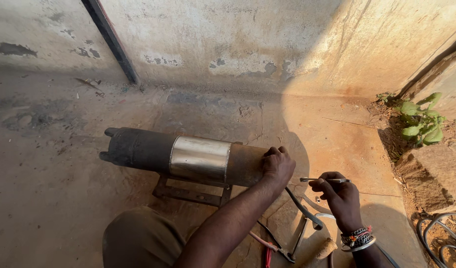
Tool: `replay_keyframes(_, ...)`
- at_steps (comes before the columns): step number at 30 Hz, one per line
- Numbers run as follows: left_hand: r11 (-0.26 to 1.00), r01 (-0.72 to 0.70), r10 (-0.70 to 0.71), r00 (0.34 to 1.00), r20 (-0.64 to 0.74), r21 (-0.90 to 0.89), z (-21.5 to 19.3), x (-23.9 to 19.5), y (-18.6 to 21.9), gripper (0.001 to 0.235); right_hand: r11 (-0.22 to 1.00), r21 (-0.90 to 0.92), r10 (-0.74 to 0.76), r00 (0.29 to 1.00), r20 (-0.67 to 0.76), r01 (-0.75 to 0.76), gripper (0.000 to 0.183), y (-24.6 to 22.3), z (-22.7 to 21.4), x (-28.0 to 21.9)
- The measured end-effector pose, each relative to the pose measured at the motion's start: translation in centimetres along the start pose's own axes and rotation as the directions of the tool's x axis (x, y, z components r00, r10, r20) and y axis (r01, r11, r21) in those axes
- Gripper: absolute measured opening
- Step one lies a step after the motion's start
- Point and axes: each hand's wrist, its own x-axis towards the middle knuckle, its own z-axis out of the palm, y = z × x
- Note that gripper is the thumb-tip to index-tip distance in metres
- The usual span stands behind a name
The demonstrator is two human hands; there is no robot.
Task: The person uses a wrench to tighten bolts on a cylindrical metal object placed on a stand. They repeatedly reposition the wrench and apply force to secure the bolts.
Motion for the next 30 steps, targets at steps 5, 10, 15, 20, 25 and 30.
replay_keyframes(5, 0.989, 0.042, -0.024, 0.992, 0.126, -0.142, -0.8, 1.8, -1.1, 0.033, 0.999, 0.048, -0.008, 1.0, -0.005, 0.008, 0.019, -0.3, 0.3, -0.6)
replay_keyframes(10, 0.99, 0.013, 0.011, 0.987, 0.161, -0.142, -0.9, 3.6, -1.6, 0.035, 1.0, 0.005, -0.021, 0.999, -0.026, 0.021, 0.021, -0.5, -0.5, -0.5)
replay_keyframes(15, 0.991, 0.017, 0.007, 0.984, 0.177, -0.132, -0.8, 3.7, -1.8, 0.037, 0.996, -0.085, -0.023, 0.999, -0.036, 0.02, 0.025, -0.5, 0.0, -0.2)
replay_keyframes(20, 0.956, 0.095, -0.027, 0.971, 0.238, -0.277, -0.8, 4.1, -2.4, 0.037, 0.996, -0.091, -0.017, 1.0, -0.016, 0.015, 0.027, -0.4, 0.0, 0.0)
replay_keyframes(25, 0.991, 0.132, -0.132, 0.991, 0.006, -0.017, 1.2, 3.0, 0.0, 0.021, 0.994, -0.112, -0.017, 1.0, 0.001, 0.017, 0.028, -0.3, 0.7, 0.4)
replay_keyframes(30, 0.968, 0.099, -0.074, 0.99, -0.116, 0.229, 4.1, 3.2, 1.9, 0.037, 0.986, -0.165, -0.014, 1.0, 0.012, 0.016, 0.028, -0.2, 1.1, 0.6)
